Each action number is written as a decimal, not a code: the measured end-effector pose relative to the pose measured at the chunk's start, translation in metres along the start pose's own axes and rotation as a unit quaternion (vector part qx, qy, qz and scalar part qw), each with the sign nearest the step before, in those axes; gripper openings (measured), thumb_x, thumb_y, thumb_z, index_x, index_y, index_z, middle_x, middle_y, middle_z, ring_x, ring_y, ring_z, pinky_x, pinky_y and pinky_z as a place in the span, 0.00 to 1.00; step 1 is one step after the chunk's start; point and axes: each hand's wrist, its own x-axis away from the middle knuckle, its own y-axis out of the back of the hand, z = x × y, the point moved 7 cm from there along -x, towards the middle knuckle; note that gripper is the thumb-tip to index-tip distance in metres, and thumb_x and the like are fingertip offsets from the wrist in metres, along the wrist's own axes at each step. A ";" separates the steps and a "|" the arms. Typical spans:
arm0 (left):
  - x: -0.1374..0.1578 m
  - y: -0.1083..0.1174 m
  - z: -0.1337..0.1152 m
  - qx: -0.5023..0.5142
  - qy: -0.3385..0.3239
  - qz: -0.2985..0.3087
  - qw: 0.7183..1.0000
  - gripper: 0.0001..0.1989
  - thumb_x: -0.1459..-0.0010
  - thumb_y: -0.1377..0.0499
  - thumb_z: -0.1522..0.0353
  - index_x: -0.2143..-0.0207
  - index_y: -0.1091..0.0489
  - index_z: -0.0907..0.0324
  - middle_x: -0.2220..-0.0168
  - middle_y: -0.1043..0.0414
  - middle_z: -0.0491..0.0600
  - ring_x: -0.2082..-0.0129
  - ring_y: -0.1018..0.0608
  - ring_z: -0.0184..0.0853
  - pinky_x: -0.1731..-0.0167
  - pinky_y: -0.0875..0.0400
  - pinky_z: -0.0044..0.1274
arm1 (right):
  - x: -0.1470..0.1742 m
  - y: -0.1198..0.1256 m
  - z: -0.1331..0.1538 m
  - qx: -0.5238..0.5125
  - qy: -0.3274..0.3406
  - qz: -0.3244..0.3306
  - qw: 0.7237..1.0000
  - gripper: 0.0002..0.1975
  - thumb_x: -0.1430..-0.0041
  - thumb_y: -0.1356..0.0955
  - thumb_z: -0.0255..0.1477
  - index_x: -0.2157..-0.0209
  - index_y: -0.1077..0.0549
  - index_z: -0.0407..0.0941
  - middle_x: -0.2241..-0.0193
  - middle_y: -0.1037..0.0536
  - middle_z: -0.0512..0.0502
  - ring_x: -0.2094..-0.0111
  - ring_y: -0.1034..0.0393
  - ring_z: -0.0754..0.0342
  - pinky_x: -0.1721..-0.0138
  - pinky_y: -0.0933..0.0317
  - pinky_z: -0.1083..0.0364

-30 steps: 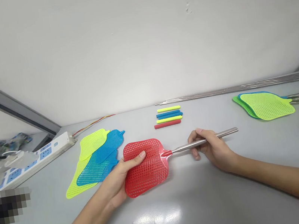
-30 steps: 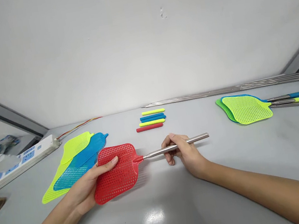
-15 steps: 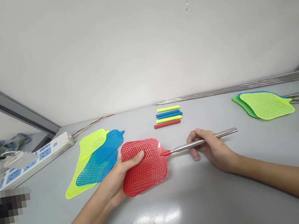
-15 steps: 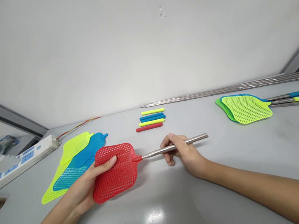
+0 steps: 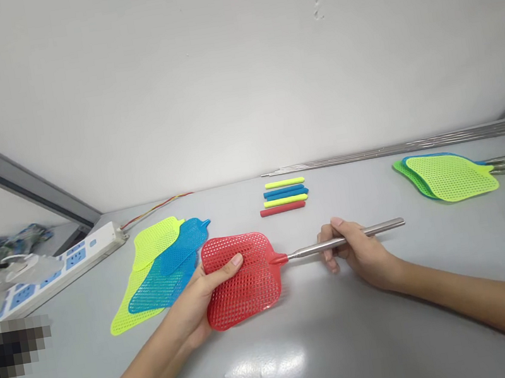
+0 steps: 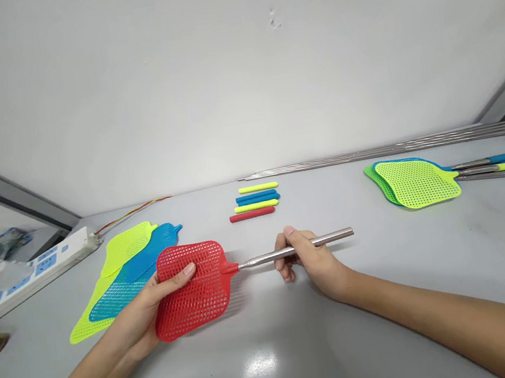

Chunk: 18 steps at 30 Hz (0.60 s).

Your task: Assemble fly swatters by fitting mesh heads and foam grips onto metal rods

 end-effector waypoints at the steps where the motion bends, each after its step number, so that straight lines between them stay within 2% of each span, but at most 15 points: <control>1: 0.000 0.000 -0.001 -0.002 -0.003 -0.002 1.000 0.13 0.56 0.40 0.70 0.64 0.34 0.59 0.65 0.28 0.52 0.70 0.24 0.38 0.69 0.28 0.30 | 0.000 0.000 0.000 0.004 0.000 0.005 1.000 0.23 0.43 0.47 0.38 0.83 0.35 0.41 0.87 0.37 0.49 0.83 0.41 0.60 0.79 0.46 0.58; 5: 0.001 -0.005 -0.001 0.007 0.004 0.007 1.000 0.13 0.54 0.41 0.70 0.63 0.34 0.60 0.65 0.27 0.53 0.69 0.24 0.39 0.69 0.28 0.31 | 0.000 0.000 -0.003 0.026 -0.010 0.013 1.000 0.21 0.44 0.46 0.38 0.82 0.35 0.41 0.86 0.36 0.50 0.83 0.41 0.60 0.79 0.46 0.58; 9: 0.001 -0.012 0.002 0.017 0.035 0.060 0.997 0.16 0.52 0.43 0.68 0.59 0.35 0.62 0.60 0.30 0.57 0.63 0.27 0.42 0.65 0.30 0.31 | 0.000 0.000 -0.003 0.037 -0.017 0.019 0.999 0.20 0.44 0.45 0.37 0.82 0.36 0.41 0.86 0.36 0.50 0.83 0.41 0.60 0.79 0.46 0.58; 12: 0.000 -0.011 0.004 0.016 0.043 0.074 0.996 0.17 0.51 0.43 0.67 0.58 0.35 0.62 0.57 0.32 0.57 0.60 0.28 0.43 0.64 0.30 0.31 | 0.001 -0.001 -0.002 0.042 -0.017 0.018 0.999 0.20 0.44 0.45 0.36 0.82 0.36 0.41 0.86 0.36 0.49 0.83 0.41 0.60 0.79 0.46 0.58; 18: -0.002 -0.008 0.006 0.035 0.037 0.076 0.996 0.12 0.52 0.42 0.70 0.63 0.32 0.61 0.62 0.28 0.54 0.66 0.25 0.39 0.66 0.29 0.29 | -0.001 0.000 -0.003 0.041 -0.015 0.013 0.999 0.20 0.44 0.45 0.36 0.82 0.36 0.40 0.86 0.36 0.50 0.83 0.41 0.60 0.79 0.46 0.59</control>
